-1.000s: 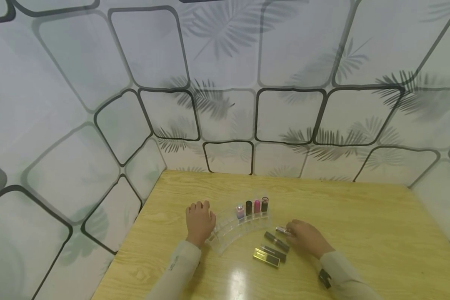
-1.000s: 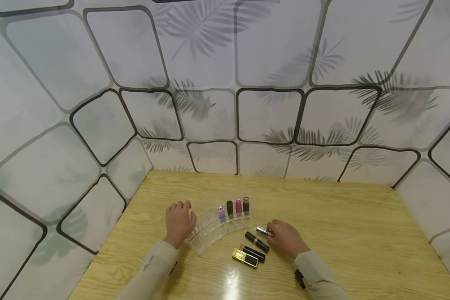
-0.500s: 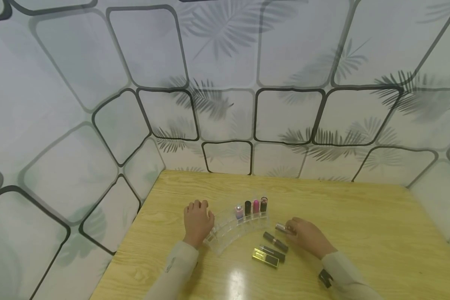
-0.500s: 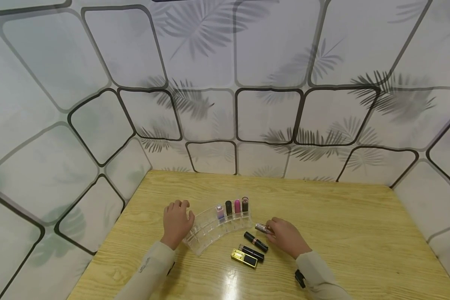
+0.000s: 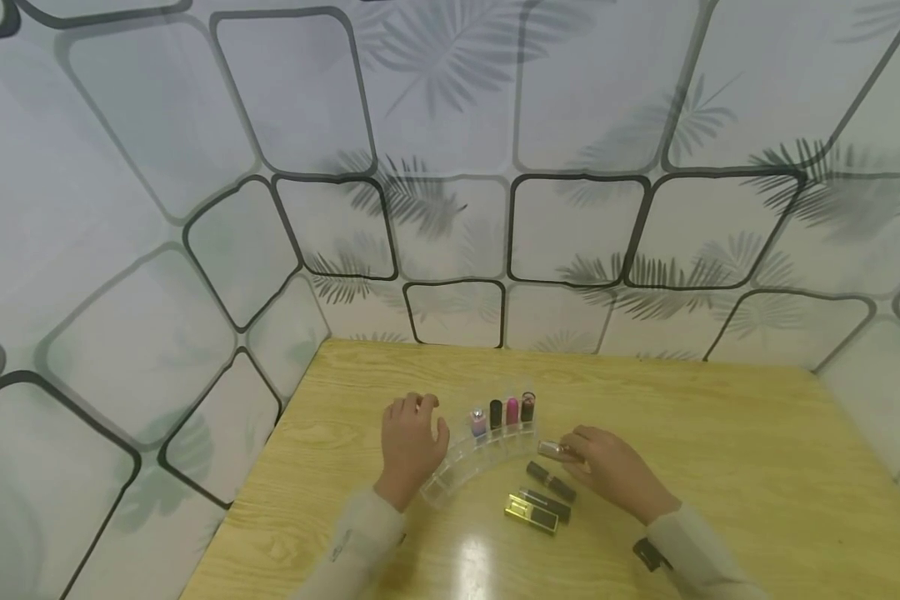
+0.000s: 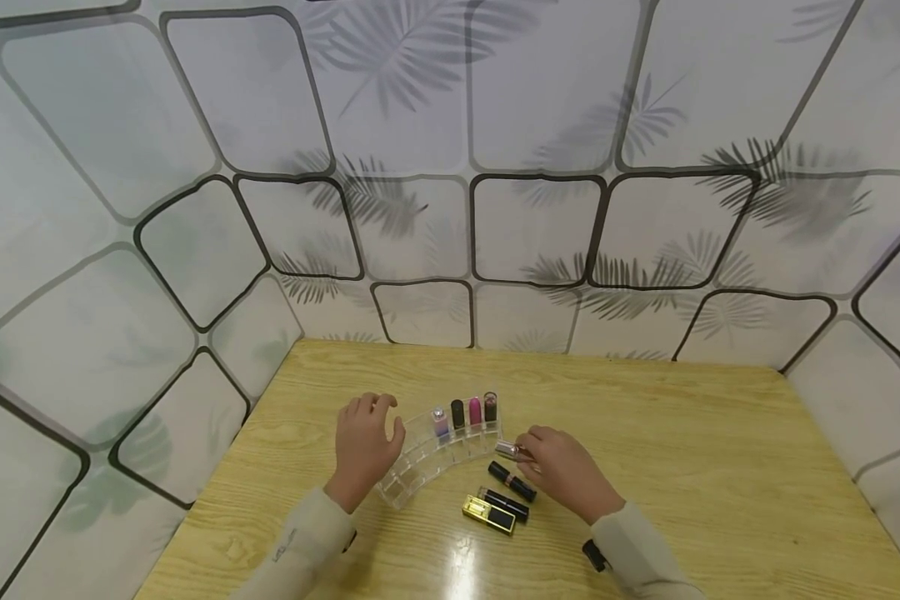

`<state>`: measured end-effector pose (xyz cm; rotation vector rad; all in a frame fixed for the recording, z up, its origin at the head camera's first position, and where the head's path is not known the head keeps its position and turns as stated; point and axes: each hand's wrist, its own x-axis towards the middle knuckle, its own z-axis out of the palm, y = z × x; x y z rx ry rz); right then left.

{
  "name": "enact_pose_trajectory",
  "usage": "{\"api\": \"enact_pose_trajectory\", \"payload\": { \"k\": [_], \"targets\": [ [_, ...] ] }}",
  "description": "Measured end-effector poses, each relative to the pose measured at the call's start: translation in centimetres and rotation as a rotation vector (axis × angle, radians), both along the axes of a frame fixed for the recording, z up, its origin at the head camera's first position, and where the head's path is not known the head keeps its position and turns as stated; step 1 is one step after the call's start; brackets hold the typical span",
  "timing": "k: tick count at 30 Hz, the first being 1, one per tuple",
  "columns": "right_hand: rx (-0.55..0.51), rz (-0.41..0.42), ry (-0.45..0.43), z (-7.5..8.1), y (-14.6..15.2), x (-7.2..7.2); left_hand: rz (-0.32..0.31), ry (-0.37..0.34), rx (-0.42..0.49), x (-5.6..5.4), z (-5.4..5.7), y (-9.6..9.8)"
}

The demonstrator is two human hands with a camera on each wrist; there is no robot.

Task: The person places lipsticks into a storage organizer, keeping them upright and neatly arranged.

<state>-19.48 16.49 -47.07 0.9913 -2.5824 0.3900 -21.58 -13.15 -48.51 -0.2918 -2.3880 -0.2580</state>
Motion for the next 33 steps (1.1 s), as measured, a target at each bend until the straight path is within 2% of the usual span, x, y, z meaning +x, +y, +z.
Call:
{"api": "enact_pose_trajectory", "payload": {
  "k": [2, 7, 11, 14, 18, 21, 28, 33],
  "targets": [
    [-0.005, 0.008, 0.004, 0.7, -0.3, 0.3, -0.049, -0.006, 0.006, 0.5, 0.8, 0.8],
    [-0.035, 0.042, 0.049, 1.9, -0.9, 1.0, -0.217, -0.055, 0.004, 1.8, 2.8, 3.0],
    [-0.081, 0.076, 0.106, 2.7, -1.3, 1.4, -0.335, -0.093, -0.071, 3.0, 4.2, 4.5],
    [-0.112, 0.098, 0.134, 3.1, -1.4, 1.7, -0.395, -0.099, -0.155, 3.7, 5.1, 5.5],
    [-0.127, 0.115, 0.149, 3.4, -1.6, 2.0, -0.427, -0.070, -0.266, 4.2, 5.8, 6.6],
    [-0.129, 0.123, 0.155, 3.7, -1.8, 2.3, -0.440, -0.045, -0.316, 4.4, 6.0, 7.2],
    [-0.128, 0.130, 0.177, 4.2, -2.2, 2.6, -0.441, -0.037, -0.386, 4.5, 6.1, 8.0],
    [-0.134, 0.137, 0.169, 4.1, -2.2, 2.7, -0.437, -0.039, -0.404, 4.6, 6.2, 7.9]
  ]
}}
